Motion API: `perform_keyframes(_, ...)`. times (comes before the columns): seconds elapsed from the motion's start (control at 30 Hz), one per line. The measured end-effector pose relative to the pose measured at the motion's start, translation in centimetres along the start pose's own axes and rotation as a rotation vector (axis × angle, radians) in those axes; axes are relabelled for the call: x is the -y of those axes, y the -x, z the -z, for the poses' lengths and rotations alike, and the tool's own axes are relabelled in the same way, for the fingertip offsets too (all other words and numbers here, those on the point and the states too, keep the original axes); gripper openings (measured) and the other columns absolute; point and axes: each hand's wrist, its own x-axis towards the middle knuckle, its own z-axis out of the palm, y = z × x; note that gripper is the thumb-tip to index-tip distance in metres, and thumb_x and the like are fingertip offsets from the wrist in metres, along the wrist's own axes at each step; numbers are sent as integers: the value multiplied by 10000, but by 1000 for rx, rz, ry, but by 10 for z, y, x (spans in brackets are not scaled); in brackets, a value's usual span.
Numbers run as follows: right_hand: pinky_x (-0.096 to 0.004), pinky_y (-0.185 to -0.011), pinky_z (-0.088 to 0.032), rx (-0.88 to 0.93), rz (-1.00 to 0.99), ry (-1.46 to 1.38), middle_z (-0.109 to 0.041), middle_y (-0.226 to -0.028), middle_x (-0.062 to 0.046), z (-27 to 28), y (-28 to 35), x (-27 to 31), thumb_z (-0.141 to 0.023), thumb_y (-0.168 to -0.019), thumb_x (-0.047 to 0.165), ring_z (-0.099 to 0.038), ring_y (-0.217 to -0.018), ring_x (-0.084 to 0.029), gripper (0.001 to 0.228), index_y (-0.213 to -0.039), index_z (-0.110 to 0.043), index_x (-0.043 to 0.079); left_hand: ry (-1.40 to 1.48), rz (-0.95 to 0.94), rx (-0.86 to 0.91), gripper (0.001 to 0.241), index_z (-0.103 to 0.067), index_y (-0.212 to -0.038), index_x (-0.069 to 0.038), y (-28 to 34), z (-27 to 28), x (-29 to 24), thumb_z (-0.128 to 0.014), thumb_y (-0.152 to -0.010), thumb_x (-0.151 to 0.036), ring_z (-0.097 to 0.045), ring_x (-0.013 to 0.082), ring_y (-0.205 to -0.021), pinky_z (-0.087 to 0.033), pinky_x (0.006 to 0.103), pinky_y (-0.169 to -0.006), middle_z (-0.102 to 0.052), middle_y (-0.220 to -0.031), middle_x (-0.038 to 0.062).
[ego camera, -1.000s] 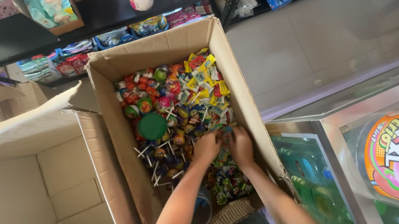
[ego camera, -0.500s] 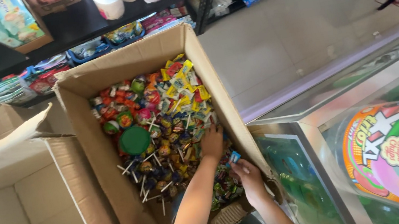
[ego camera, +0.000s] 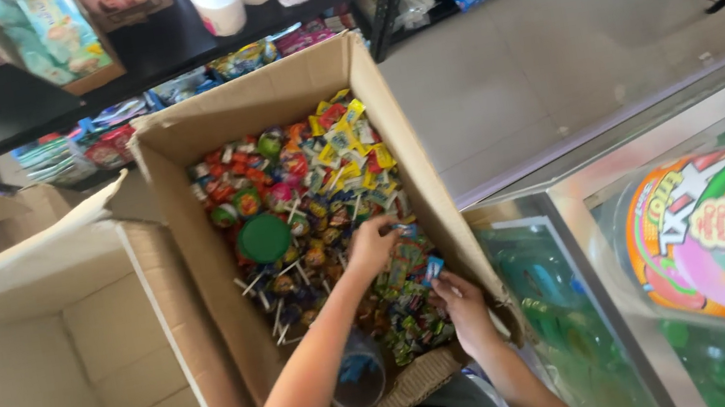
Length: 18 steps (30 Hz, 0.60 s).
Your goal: Organizing and sorting various types of candies in a grocery store.
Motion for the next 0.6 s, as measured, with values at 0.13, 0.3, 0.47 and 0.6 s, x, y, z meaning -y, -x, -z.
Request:
perform_keyframes(0.13, -324, -824, -555, 9, 1, -31, -698, -1012, -43, -9, 3, 3, -700, -941, 185, -655, -905, -149, 311, -1195, -701, 5, -8, -271, 35, 186, -772, -1033, -69, 23, 35, 21, -731, -894, -186, -716, 133, -666, -560, 342, -619, -786, -779, 54)
perform_keyframes(0.3, -329, -808, -562, 67, 84, 5, -708, -950, -65, -19, 23, 22, -708, -964, 204, -658, -849, -145, 329, -1168, -701, -55, -211, -373, -19, 203, -754, -949, -54, 112, 82, 5, -796, -807, -193, -744, 206, -712, -572, 352, -665, -764, -772, 97)
perform_keyframes(0.47, -305, -773, -568, 26, 107, 70, -725, -956, -65, -12, 32, 16, -695, -963, 192, -683, -850, -140, 308, -1174, -697, -32, -476, -429, 8, 160, -758, -896, -105, 166, 92, 40, -774, -785, -218, -751, 277, -797, -587, 404, -720, -771, -837, 93)
perform_keyframes(0.6, -290, -738, -566, -6, 138, 138, -730, -929, -66, -8, 49, 17, -694, -966, 155, -686, -811, -140, 270, -1155, -705, -36, -621, -462, 43, 119, -736, -884, -123, 191, 76, 76, -728, -785, -186, -742, 323, -848, -584, 450, -750, -766, -868, 95)
